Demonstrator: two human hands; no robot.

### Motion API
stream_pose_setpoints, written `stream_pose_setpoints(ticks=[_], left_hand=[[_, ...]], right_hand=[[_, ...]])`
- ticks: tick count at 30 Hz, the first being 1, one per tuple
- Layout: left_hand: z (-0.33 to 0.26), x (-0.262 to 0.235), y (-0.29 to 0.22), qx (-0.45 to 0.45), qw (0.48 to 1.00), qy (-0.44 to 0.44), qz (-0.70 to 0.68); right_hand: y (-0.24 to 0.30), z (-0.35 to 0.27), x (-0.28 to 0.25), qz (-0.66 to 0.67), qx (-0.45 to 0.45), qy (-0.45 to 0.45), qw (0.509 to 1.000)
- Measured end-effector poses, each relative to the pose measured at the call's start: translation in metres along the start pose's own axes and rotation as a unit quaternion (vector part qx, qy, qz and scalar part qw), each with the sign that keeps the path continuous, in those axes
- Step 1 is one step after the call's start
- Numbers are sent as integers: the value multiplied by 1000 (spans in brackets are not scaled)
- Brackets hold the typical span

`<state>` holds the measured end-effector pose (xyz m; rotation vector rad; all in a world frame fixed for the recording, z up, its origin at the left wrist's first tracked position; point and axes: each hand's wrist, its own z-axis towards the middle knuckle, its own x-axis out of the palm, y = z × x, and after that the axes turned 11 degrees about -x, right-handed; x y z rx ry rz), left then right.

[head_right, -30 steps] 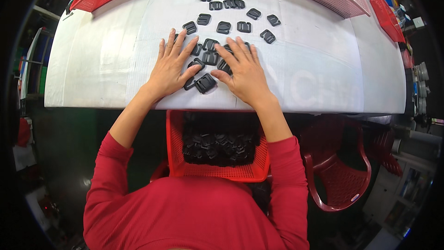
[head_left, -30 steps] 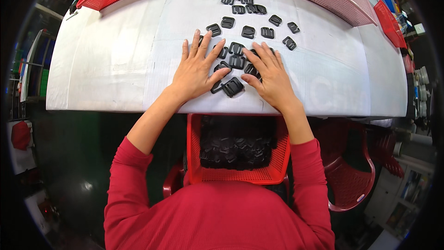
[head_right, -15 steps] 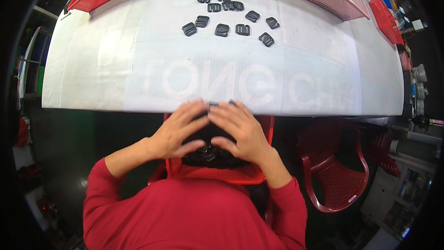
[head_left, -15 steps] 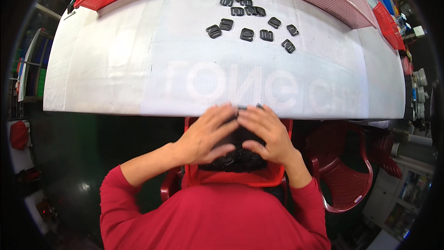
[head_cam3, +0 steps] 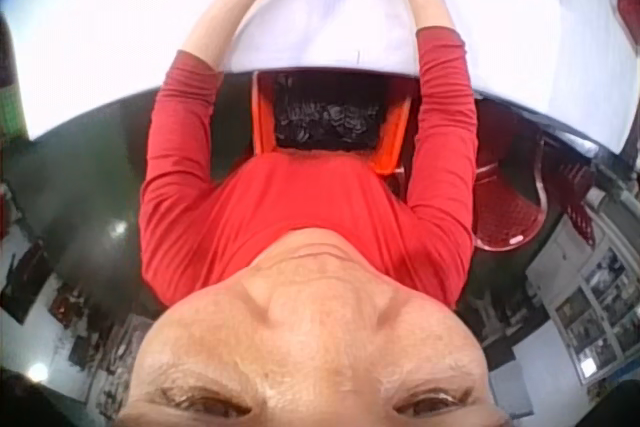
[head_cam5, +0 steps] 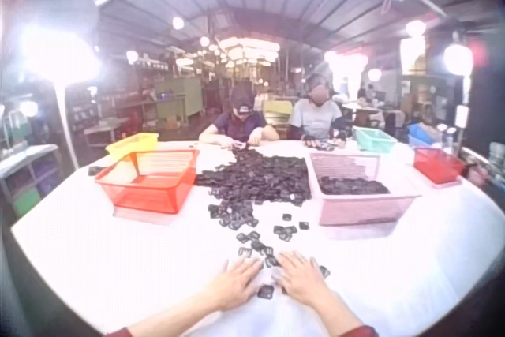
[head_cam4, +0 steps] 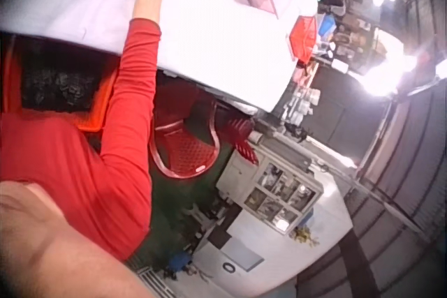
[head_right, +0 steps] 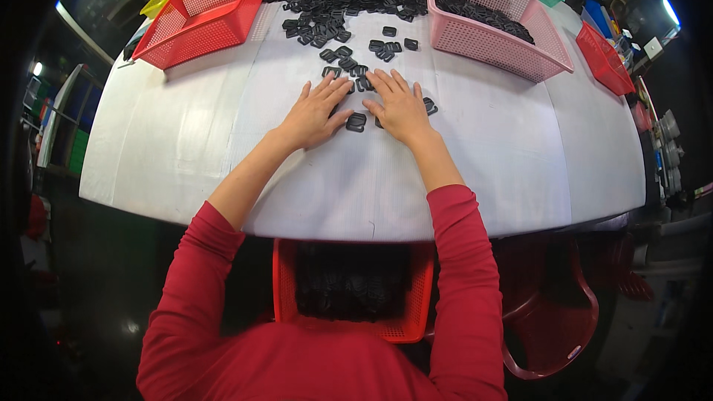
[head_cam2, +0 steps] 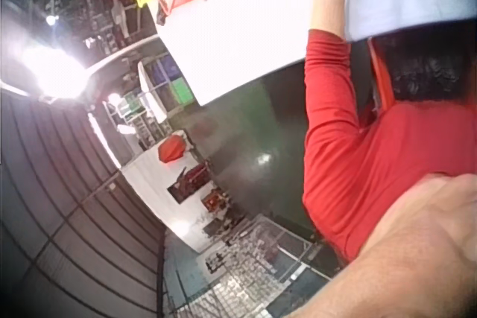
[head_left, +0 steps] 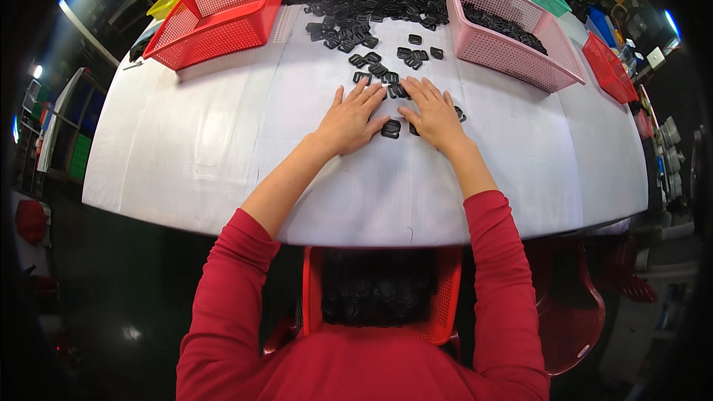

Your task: The person sorts small black plastic buckles on a white table, arranging them into neat rows and then transferring them into a red basket. They repeat this process, moving the basket and continuing to sort the buckles by hand.

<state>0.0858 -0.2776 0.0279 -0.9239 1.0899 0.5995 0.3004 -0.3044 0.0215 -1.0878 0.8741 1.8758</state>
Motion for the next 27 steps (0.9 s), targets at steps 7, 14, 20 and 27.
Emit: stream_pose_setpoints(ticks=[7, 14, 20, 27], left_hand=[[19, 2, 45, -44, 996, -28, -65], [22, 13, 32, -26, 998, -24, -52], [17, -2, 42, 13, 982, -26, -187], [16, 15, 35, 72, 991, -16, -114]], right_hand=[[-15, 8, -6, 30, 38, 49, 998], [-16, 37, 18, 77, 11, 63, 995], [-37, 4, -17, 237, 44, 44, 970], [-37, -22, 4, 84, 122, 21, 989]])
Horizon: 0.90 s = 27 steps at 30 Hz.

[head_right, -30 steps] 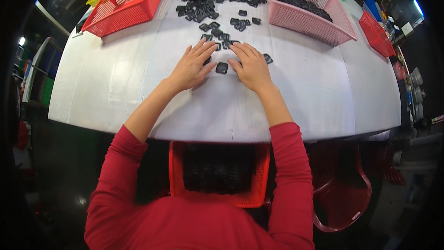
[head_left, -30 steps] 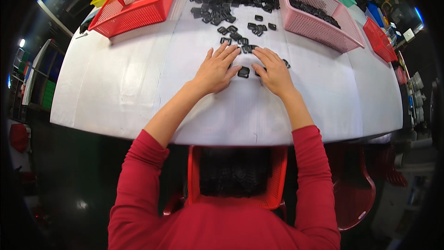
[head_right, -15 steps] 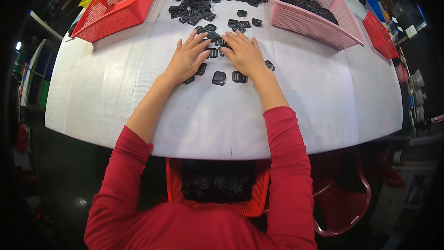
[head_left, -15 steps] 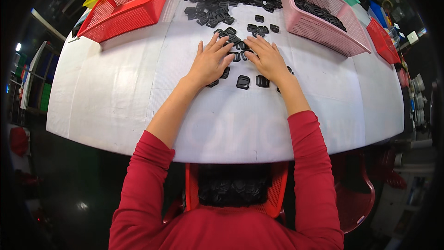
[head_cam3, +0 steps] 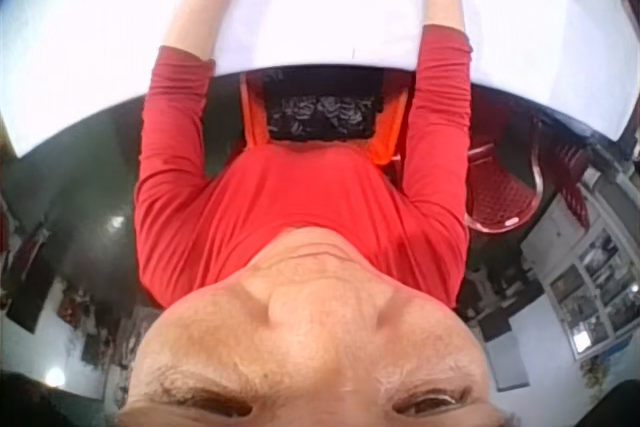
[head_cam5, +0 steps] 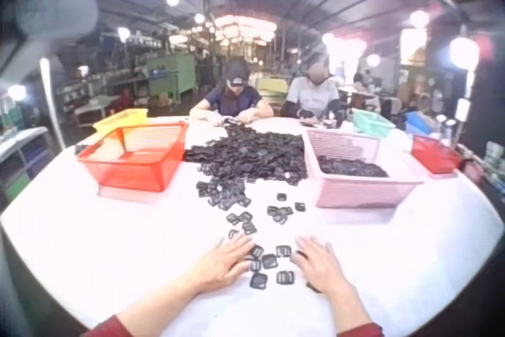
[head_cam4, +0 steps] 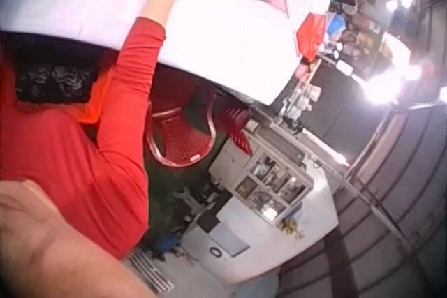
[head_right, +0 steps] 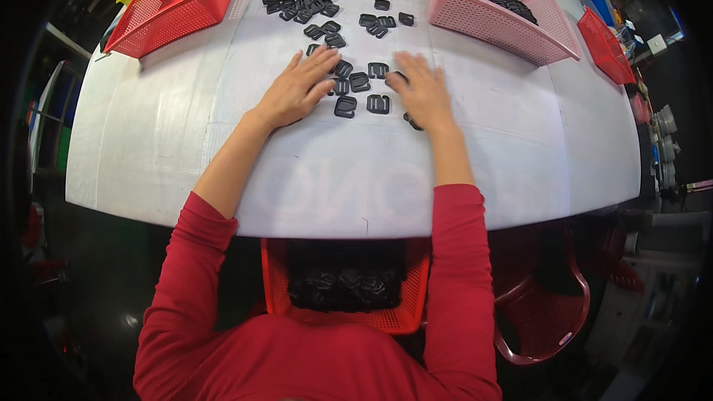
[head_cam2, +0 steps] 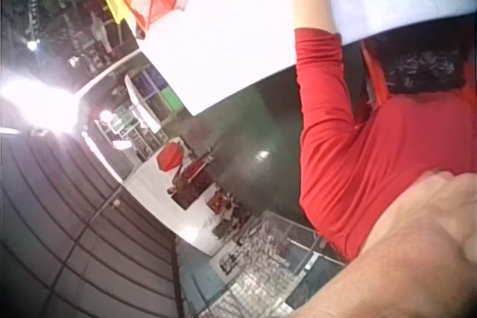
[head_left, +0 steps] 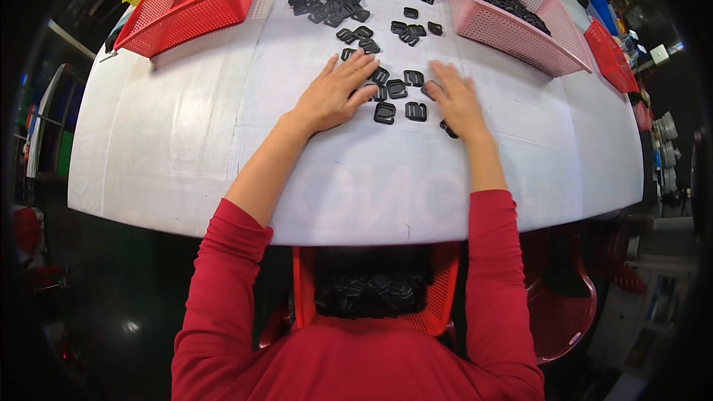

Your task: The person sorts small black plastic buckles on a white table, arranging them into neat rows and then transferring them into a red basket. They repeat this process, moving the basket and continuing to sort the buckles by hand.

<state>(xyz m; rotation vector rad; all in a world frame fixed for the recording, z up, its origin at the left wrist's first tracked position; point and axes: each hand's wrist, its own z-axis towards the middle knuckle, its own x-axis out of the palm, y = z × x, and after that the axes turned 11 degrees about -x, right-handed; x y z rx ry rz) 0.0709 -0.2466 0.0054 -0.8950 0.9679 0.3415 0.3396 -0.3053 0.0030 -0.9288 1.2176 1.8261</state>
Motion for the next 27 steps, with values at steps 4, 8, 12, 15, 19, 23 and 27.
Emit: stream_pose_setpoints(ticks=[4, 8, 12, 15, 19, 23, 27], left_hand=[[-7, 6, -15, 19, 999, 17, 27], [-48, 5, -38, 3, 998, 8, -62], [-116, -2, -71, 4, 992, 48, -116], [-182, -23, -95, 6, 980, 125, -152], [-238, -36, -131, 5, 955, 182, -234], [-222, -61, -125, 5, 960, 150, -237], [-147, -81, -56, -85, 986, -6, -140]], right_hand=[[45, 5, 23, 42, -109, 9, 993], [67, -33, 21, 123, -132, -6, 984], [98, -98, 2, 158, -151, 20, 976], [137, -153, -16, 175, -178, 51, 967], [167, -215, -40, 213, -174, 90, 957], [164, -214, -54, 233, -161, 100, 954], [134, -133, -68, 140, -195, -2, 971]])
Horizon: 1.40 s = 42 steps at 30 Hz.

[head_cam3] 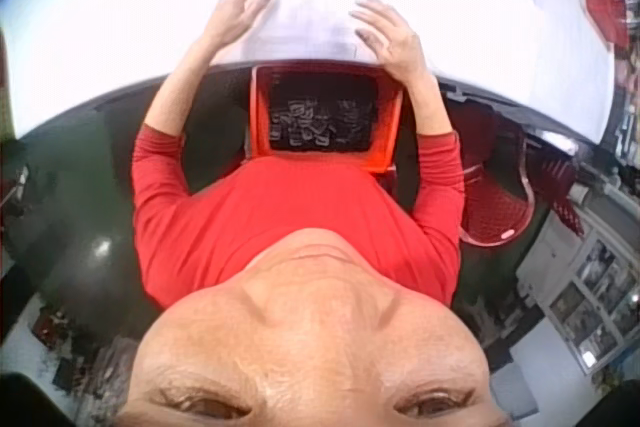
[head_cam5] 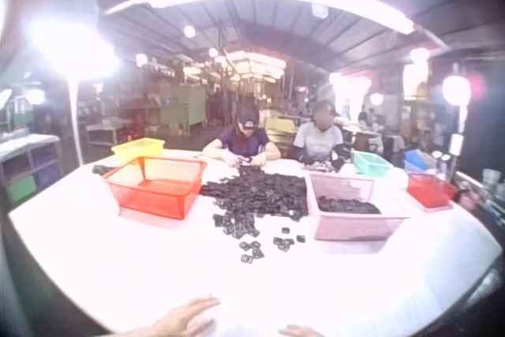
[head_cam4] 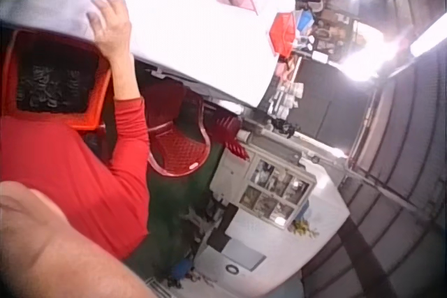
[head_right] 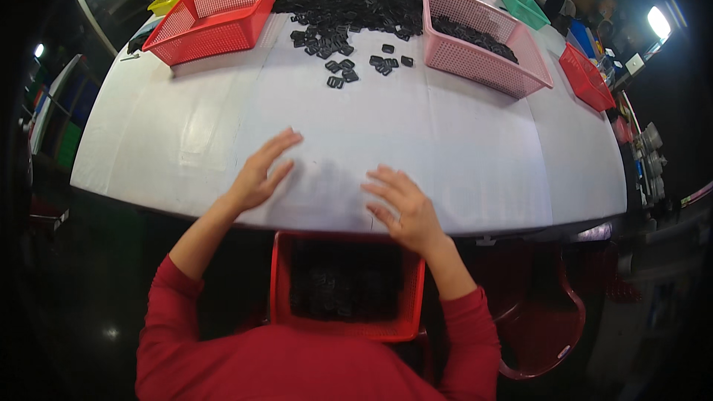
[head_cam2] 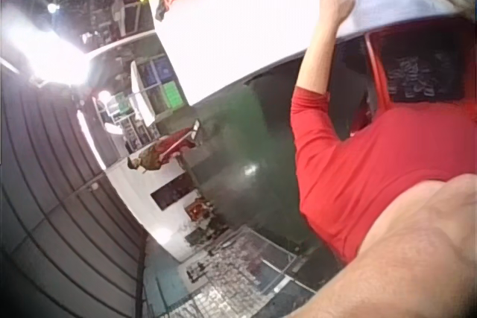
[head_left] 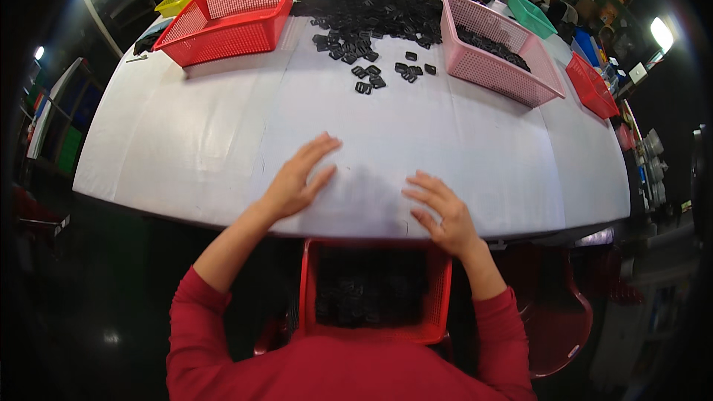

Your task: The person sorts small black plastic buckles on a white table, arranging them into neat rows and then transferring them into a red basket. They repeat this process, moving the basket and continuing to sort the buckles by hand.

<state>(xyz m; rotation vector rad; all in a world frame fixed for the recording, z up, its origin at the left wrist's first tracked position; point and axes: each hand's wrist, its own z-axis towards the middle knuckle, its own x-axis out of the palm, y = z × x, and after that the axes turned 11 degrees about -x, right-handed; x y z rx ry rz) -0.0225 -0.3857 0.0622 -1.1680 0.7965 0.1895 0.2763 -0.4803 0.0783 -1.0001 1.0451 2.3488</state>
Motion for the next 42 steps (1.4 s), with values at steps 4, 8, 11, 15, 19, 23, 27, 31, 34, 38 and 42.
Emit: stream_pose_setpoints(ticks=[4, 8, 11, 15, 19, 23, 27, 31, 34, 38, 42], left_hand=[[128, -6, 99, -80, 990, -104, 50], [226, -20, 168, -173, 963, -166, 121], [292, -18, 180, -226, 945, -186, 148], [342, 8, 146, -196, 956, -170, 136], [347, 31, 141, -87, 979, -152, 102], [311, 42, 119, -48, 990, -127, 35], [246, 46, 90, -75, 990, -90, -71], [178, 50, 72, -7, 992, -122, 27], [124, 62, 42, 5, 994, -71, 77], [62, 67, 11, 37, 989, -56, 133], [14, 62, -10, 91, 955, -55, 276]], right_hand=[[-128, 67, 2, -89, 64, -75, 991], [-242, 141, 32, -182, 182, -138, 956], [-296, 186, 52, -235, 248, -106, 934], [-298, 249, 71, -155, 206, -82, 963], [-288, 288, 98, -108, 154, -70, 980], [-264, 272, 96, 34, 157, -77, 984], [-225, 220, 96, 102, 107, -125, 981], [-169, 168, 79, 52, 41, -90, 994], [-143, 117, 64, 13, 25, -63, 998], [-115, 61, 52, -70, 5, -28, 997], [-82, 17, 34, -140, 39, -38, 989]])
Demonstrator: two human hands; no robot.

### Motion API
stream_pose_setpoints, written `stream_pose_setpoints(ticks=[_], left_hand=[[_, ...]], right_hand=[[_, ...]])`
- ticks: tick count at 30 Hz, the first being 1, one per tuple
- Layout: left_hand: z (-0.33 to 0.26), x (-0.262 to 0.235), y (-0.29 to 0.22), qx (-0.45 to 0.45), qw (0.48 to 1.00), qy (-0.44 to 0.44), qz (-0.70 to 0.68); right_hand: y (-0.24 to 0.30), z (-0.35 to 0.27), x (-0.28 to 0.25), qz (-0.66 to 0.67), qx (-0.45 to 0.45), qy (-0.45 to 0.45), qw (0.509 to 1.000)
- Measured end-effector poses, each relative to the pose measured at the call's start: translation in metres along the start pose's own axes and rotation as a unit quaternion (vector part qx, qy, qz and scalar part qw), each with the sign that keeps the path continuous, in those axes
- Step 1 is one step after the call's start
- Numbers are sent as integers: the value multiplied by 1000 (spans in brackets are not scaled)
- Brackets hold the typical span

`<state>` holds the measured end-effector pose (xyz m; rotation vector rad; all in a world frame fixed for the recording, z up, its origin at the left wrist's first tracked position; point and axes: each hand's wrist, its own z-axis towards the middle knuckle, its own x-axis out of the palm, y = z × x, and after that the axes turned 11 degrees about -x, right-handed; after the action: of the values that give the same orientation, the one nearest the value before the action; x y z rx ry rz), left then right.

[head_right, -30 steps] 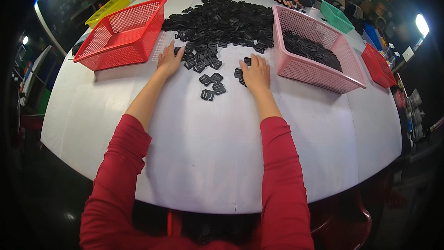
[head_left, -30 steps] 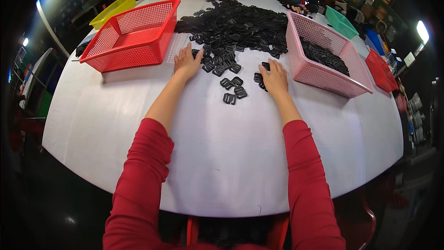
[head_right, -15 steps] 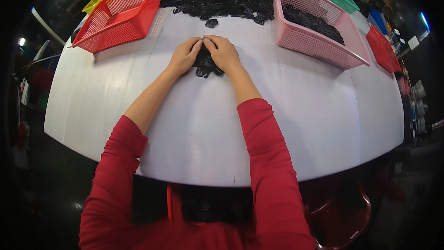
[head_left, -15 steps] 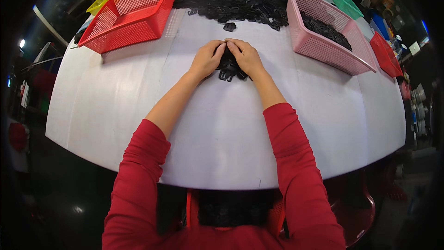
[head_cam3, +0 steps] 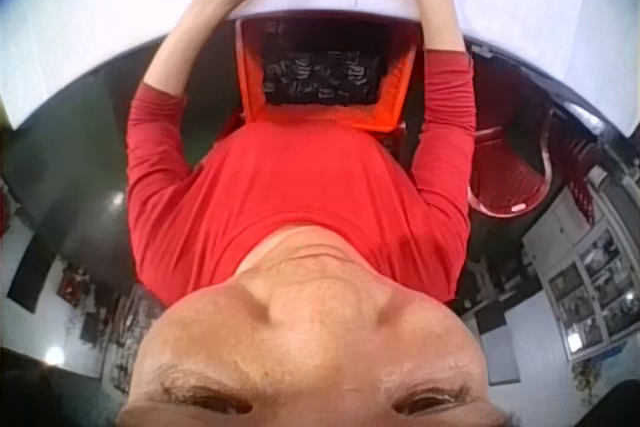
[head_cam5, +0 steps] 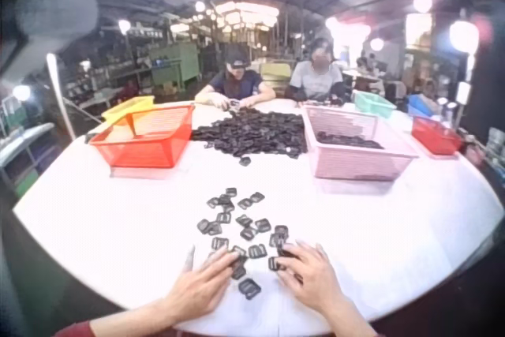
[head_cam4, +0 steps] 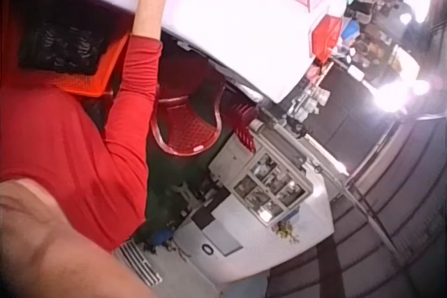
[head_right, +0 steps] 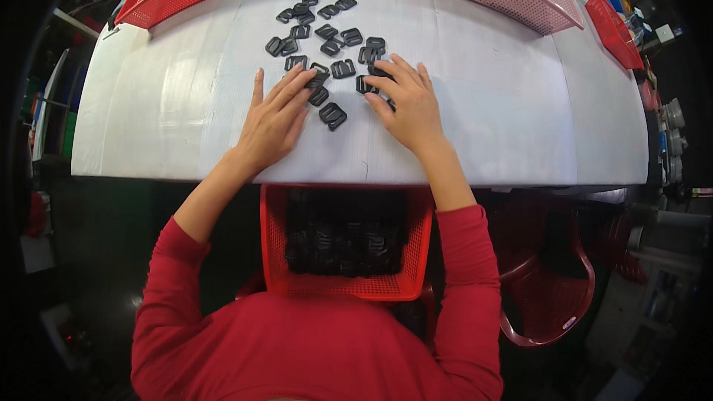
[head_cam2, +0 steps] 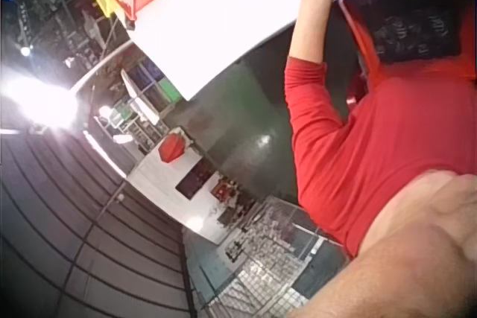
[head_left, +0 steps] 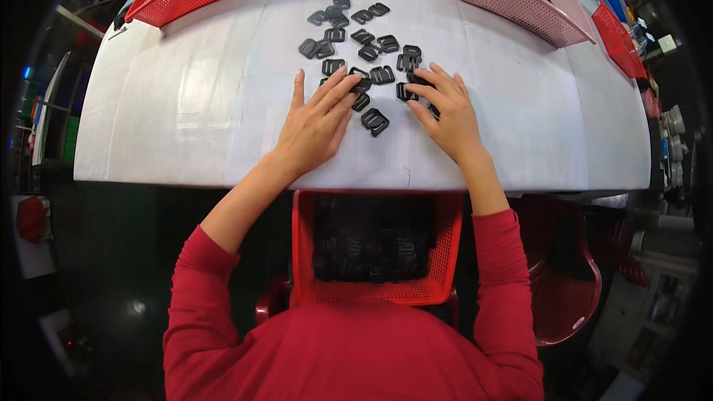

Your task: The person sorts small black plastic buckles on a white table, arranging them into neat rows and then transferring them into a red basket. They repeat this process, moving the basket and continuing to sort the buckles by hand.

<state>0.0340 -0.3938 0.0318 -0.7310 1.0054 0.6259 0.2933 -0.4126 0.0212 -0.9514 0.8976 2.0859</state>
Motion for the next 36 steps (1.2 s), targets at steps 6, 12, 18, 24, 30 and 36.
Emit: stream_pose_setpoints(ticks=[6, 12, 18, 24, 30, 36], left_hand=[[-51, -7, -15, 35, 999, 29, 2], [-42, -16, -16, 30, 998, 0, -54], [-9, -6, -1, -32, 996, -78, -39], [5, 7, -2, -60, 995, -48, -66], [-16, -6, -5, -151, 976, -86, -131], [-20, -4, 20, -108, 989, -98, 18]], right_hand=[[42, -35, -1, -29, -12, -15, 999], [65, -5, 20, 24, -45, -30, 998], [67, -2, 16, 93, 34, -53, 994], [58, 18, 4, 73, 32, -50, 996], [53, 62, 36, 23, -111, -19, 993], [57, 69, 57, -37, -139, 11, 990]])
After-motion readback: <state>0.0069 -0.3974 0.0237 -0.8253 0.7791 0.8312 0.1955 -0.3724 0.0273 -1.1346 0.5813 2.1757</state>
